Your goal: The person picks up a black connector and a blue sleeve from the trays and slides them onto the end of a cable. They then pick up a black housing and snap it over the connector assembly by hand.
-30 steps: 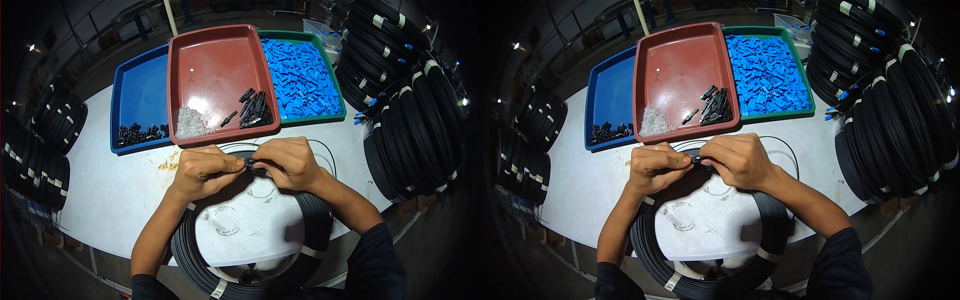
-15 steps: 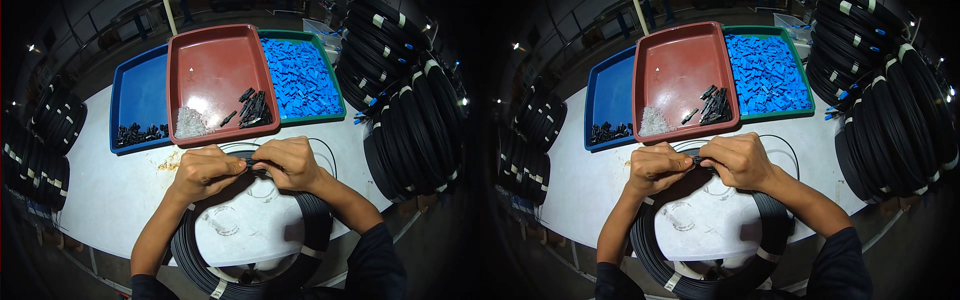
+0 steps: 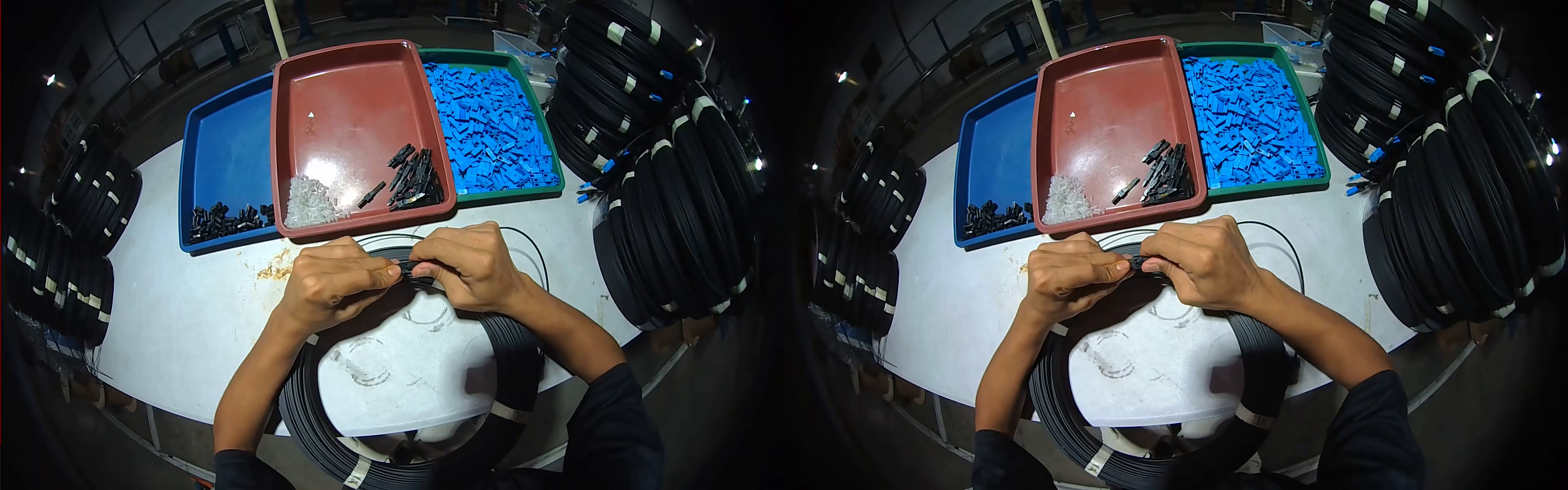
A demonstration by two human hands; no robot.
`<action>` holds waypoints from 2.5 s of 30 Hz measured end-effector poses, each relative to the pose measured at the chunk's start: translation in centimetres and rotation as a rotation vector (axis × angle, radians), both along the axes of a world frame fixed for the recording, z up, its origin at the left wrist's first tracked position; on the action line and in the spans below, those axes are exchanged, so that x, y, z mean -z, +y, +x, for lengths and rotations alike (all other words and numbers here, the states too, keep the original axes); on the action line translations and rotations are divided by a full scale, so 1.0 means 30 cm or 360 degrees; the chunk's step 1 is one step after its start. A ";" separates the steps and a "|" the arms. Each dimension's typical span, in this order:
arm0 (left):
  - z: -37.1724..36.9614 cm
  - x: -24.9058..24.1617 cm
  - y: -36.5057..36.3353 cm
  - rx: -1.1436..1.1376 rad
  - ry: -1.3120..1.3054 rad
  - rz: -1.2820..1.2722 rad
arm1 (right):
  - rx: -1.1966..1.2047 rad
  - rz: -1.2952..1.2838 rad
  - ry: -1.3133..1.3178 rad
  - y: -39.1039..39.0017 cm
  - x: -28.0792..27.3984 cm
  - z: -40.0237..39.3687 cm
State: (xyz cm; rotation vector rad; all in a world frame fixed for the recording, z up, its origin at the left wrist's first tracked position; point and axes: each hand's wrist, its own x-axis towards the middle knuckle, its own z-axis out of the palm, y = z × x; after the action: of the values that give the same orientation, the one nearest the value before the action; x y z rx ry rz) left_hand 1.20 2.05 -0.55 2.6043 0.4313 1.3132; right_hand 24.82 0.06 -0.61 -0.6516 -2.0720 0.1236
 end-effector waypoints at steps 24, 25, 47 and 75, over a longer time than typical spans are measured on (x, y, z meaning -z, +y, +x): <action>-0.008 -0.001 0.000 -0.0264 -0.0078 -0.0507 | 0.0060 0.0141 -0.0160 0.000 0.010 0.011; -0.009 0.001 -0.001 -0.0273 -0.0088 -0.0515 | 0.0056 0.0124 -0.0166 -0.001 0.008 0.011; -0.020 0.010 0.012 -0.0168 0.0020 -0.0415 | -0.0063 -0.0010 -0.0264 -0.002 0.010 0.015; -0.169 -0.105 0.301 -0.0763 0.0917 -0.0296 | -0.0035 -0.0156 -0.0215 -0.004 -0.001 0.018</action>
State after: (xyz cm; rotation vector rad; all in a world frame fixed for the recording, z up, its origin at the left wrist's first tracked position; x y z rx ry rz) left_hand -3.88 11.07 2.61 2.7721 1.2611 0.5352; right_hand 25.37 -0.04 -0.59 -0.7140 -2.2144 0.1999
